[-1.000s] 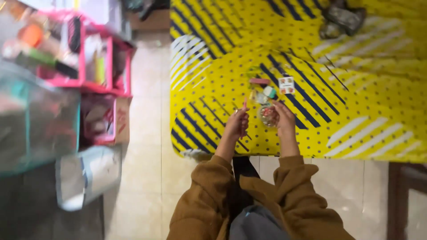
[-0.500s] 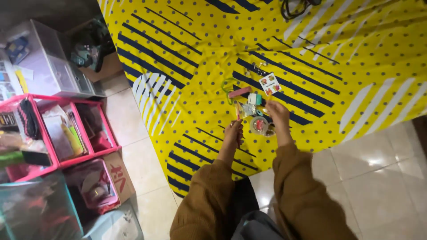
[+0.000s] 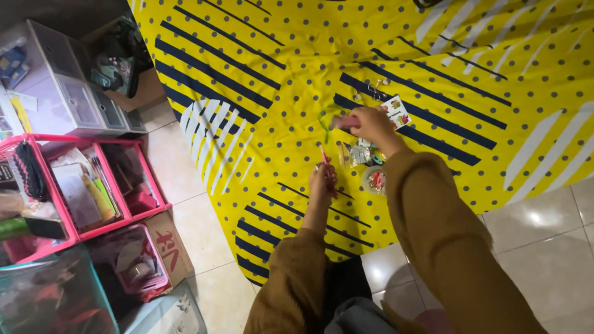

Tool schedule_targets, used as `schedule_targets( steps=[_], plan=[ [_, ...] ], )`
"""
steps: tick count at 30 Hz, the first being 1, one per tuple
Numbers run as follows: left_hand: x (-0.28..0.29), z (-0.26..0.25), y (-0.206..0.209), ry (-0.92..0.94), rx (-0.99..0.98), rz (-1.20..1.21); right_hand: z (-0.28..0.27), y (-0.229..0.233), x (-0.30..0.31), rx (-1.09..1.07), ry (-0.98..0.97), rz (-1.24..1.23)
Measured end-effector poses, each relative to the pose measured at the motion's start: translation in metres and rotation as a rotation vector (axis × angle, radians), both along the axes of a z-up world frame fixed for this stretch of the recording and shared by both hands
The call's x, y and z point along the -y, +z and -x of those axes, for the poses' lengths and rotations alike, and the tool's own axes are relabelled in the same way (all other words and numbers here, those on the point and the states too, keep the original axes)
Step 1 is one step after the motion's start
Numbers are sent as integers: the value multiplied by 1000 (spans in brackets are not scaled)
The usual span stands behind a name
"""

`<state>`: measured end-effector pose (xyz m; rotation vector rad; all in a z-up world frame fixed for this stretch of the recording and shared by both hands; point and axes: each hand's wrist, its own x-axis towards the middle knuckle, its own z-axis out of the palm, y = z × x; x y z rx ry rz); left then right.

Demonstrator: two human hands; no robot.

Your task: Organizing various cosmetic products and small personal items from a bed into a storage cabinet.

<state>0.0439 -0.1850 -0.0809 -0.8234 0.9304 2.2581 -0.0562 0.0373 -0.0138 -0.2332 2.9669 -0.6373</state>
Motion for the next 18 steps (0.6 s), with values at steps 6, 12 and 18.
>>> schedule_targets(
  steps=[6, 12, 18],
  plan=[
    [15, 36, 10, 78, -79, 154, -14, 55, -47, 462, -275, 292],
    [-12, 74, -7, 38, -107, 240, -23, 18, -79, 599, -337, 301],
    [-52, 118, -36, -36, -341, 690, -7, 22, -58, 570, -293, 312]
  ],
)
